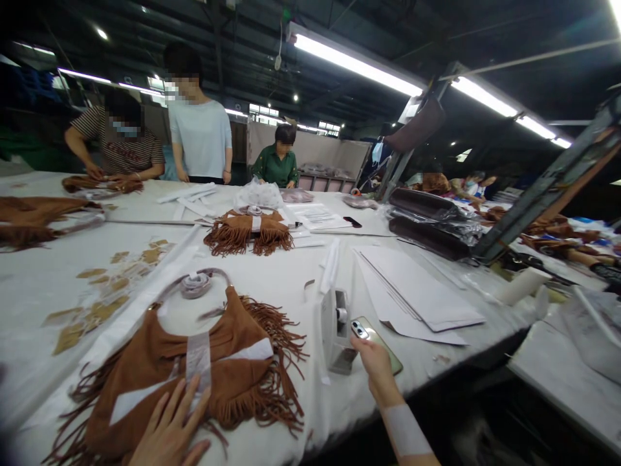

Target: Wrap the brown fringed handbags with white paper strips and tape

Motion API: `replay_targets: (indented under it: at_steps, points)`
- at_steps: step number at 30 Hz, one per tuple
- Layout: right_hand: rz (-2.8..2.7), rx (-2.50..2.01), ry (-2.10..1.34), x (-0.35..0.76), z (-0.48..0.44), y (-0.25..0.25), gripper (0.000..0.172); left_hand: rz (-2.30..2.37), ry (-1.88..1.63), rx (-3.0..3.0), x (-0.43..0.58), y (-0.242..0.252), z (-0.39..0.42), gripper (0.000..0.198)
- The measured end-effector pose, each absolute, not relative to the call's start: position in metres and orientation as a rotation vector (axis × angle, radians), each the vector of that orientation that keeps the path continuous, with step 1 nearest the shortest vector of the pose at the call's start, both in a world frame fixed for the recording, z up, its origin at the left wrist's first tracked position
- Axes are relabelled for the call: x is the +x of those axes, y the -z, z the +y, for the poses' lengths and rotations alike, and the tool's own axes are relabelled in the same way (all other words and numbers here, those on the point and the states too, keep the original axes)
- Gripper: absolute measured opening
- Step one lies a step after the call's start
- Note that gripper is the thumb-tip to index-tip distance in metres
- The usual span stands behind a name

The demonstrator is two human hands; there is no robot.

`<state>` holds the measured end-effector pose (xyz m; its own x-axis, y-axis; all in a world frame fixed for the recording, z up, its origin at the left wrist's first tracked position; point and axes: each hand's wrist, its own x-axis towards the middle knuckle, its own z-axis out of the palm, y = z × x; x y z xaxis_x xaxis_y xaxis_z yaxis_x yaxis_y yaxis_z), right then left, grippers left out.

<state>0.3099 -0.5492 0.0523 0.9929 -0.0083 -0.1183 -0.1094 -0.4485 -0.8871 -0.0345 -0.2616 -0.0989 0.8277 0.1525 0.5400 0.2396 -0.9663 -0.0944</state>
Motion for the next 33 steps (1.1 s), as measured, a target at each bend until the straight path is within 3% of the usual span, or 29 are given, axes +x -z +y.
replay_targets:
  at_steps: [16,22,25,27,33]
  points:
    - [0.124,-1.998,-0.173,0.248,-0.564,-0.005,0.045,-0.311,0.775,-2.859,-0.036,0.099,-0.262,0.071]
    - [0.018,-2.176,-0.288,0.234,-0.572,-0.005,0.048,-0.491,0.536,-2.968,-0.038,0.071,-0.272,0.08]
    - [-0.415,-2.278,-0.383,0.233,-0.532,-0.033,0.05,-0.569,0.394,-3.046,-0.035,0.059,-0.272,0.086]
    - [-0.903,-2.252,-0.435,0.227,-0.488,-0.063,0.042,-0.622,0.351,-3.084,-0.035,0.056,-0.27,0.086]
    - [-2.045,-1.719,-0.833,0.193,-0.344,-0.13,0.026,-0.624,0.385,-3.226,-0.039,0.058,-0.268,0.083]
